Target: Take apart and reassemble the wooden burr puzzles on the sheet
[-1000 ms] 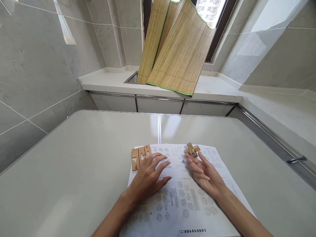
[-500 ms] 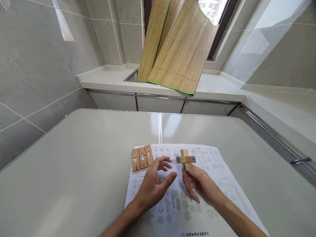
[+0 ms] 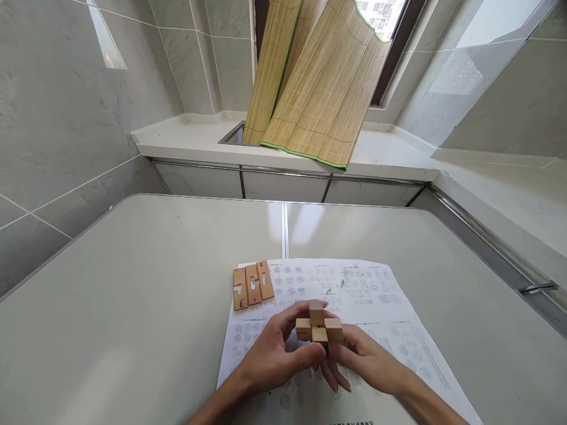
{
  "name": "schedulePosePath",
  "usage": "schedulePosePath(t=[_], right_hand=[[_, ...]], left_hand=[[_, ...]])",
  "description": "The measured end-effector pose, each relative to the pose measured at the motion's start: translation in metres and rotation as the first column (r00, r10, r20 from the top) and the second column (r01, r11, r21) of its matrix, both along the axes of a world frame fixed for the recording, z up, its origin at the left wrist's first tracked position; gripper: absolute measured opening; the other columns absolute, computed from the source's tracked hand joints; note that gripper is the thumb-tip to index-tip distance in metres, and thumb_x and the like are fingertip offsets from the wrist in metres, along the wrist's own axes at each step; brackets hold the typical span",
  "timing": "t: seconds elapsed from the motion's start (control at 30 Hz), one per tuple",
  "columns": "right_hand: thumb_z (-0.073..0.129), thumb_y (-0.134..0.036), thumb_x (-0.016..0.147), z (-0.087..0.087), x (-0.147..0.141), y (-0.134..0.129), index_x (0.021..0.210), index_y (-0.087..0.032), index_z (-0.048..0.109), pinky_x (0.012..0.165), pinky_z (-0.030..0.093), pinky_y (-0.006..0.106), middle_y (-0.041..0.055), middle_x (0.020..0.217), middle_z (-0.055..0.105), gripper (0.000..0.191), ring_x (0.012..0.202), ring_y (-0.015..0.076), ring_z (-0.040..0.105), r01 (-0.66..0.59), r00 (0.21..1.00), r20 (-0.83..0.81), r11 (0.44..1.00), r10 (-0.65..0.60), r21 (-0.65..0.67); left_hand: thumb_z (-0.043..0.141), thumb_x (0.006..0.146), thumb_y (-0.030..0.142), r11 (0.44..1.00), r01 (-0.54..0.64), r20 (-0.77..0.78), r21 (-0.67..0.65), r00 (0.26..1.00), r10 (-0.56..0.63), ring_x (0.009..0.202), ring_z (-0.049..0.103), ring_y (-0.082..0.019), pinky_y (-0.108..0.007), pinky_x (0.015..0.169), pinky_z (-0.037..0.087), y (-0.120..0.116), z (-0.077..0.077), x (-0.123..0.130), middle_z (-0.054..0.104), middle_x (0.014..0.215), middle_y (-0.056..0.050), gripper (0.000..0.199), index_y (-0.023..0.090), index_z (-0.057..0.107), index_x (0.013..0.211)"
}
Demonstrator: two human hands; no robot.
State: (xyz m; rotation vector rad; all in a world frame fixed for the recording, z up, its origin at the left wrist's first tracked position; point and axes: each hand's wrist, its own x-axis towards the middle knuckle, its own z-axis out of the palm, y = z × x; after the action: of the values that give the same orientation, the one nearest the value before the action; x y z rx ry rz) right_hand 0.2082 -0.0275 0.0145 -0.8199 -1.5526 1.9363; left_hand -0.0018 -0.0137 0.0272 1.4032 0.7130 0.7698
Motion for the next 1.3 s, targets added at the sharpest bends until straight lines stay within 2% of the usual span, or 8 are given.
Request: schedulePosePath(t=[0.13, 0.3, 0.43, 0.6, 0.77, 0.9, 1.03, 1.3], right_hand=[[0.059, -0.062, 0.1, -0.004, 0.003, 0.001, 0.071, -0.021, 0.061, 0.053, 0.044, 0.025, -0.0013, 0.06, 0.059, 0.051, 0.051, 0.0125, 0.053, 0.026, 0.999, 0.044, 1.0, -0.026, 0.011], [0.06, -0.054, 0.101, -0.009, 0.004, -0.001, 0.066, -0.02, 0.059, 0.054, 0.041, 0.025, -0.0023, 0.057, 0.055, 0.048, 0.052, 0.0125, 0.05, 0.09, 0.993, 0.069, 0.995, -0.094, 0.052], [0.064, -0.043, 0.1, -0.009, 0.004, -0.002, 0.077, -0.02, 0.063, 0.054, 0.04, 0.025, -0.0035, 0.06, 0.055, 0.032, 0.054, 0.0128, 0.05, 0.168, 0.983, 0.069, 0.985, -0.17, 0.041], [0.067, -0.035, 0.099, -0.008, 0.004, 0.0, 0.096, -0.022, 0.065, 0.058, 0.043, 0.025, -0.0038, 0.068, 0.059, 0.014, 0.06, 0.0139, 0.055, 0.311, 0.942, 0.098, 0.945, -0.32, 0.098], [0.068, -0.043, 0.101, -0.011, 0.005, 0.0, 0.097, -0.023, 0.062, 0.058, 0.043, 0.025, -0.0023, 0.07, 0.064, 0.022, 0.061, 0.0143, 0.059, 0.338, 0.936, 0.068, 0.936, -0.345, 0.099], [0.066, -0.048, 0.103, -0.01, 0.006, -0.001, 0.106, -0.022, 0.063, 0.056, 0.04, 0.025, -0.0023, 0.066, 0.064, 0.027, 0.059, 0.0143, 0.057, 0.318, 0.944, 0.058, 0.943, -0.324, 0.098], [0.065, -0.051, 0.103, -0.01, 0.01, 0.001, 0.117, -0.021, 0.064, 0.056, 0.04, 0.027, -0.0028, 0.061, 0.064, 0.033, 0.055, 0.0141, 0.054, 0.324, 0.94, 0.07, 0.938, -0.333, 0.122], [0.064, -0.049, 0.104, -0.012, 0.013, 0.004, 0.119, -0.021, 0.066, 0.056, 0.041, 0.027, -0.0026, 0.061, 0.066, 0.032, 0.055, 0.0147, 0.057, 0.333, 0.934, 0.079, 0.929, -0.349, 0.161]], left_hand=[[0.076, 0.08, 0.023, 0.999, 0.004, 0.01, 0.038, 1.0, -0.005, 0.13, 0.065, -0.034, -0.051, 0.111, 0.053, -0.002, 0.002, 0.001, 0.073, 0.136, -0.006, 0.056, 0.03, 0.066, 0.135], [0.082, 0.076, 0.023, 0.996, -0.04, -0.018, 0.084, 0.999, 0.041, 0.128, 0.066, -0.033, -0.052, 0.114, 0.051, -0.003, 0.0, 0.002, 0.072, 0.137, -0.006, 0.065, 0.032, 0.065, 0.138], [0.087, 0.077, 0.03, 0.988, -0.07, -0.044, 0.134, 0.996, 0.077, 0.125, 0.067, -0.033, -0.052, 0.113, 0.05, -0.003, -0.001, 0.0, 0.073, 0.132, -0.005, 0.065, 0.033, 0.064, 0.137], [0.093, 0.075, 0.031, 0.946, -0.137, -0.125, 0.292, 0.976, 0.179, 0.126, 0.067, -0.031, -0.046, 0.112, 0.051, -0.003, -0.002, 0.001, 0.072, 0.133, -0.004, 0.071, 0.033, 0.06, 0.138], [0.09, 0.078, 0.024, 0.922, -0.162, -0.058, 0.352, 0.979, 0.194, 0.131, 0.064, -0.029, -0.045, 0.118, 0.047, -0.003, -0.004, 0.004, 0.068, 0.14, -0.006, 0.081, 0.031, 0.047, 0.147], [0.088, 0.078, 0.019, 0.915, -0.172, -0.059, 0.365, 0.977, 0.207, 0.132, 0.063, -0.028, -0.043, 0.118, 0.046, -0.003, -0.004, 0.004, 0.068, 0.141, -0.005, 0.075, 0.031, 0.051, 0.142], [0.085, 0.078, 0.017, 0.918, -0.189, -0.059, 0.349, 0.973, 0.223, 0.131, 0.064, -0.026, -0.041, 0.115, 0.048, -0.002, -0.002, 0.004, 0.068, 0.141, -0.005, 0.072, 0.031, 0.052, 0.141], [0.085, 0.079, 0.021, 0.949, -0.16, -0.126, 0.271, 0.972, 0.199, 0.133, 0.063, -0.028, -0.044, 0.117, 0.046, 0.001, -0.003, 0.002, 0.069, 0.142, -0.007, 0.073, 0.029, 0.048, 0.142]])
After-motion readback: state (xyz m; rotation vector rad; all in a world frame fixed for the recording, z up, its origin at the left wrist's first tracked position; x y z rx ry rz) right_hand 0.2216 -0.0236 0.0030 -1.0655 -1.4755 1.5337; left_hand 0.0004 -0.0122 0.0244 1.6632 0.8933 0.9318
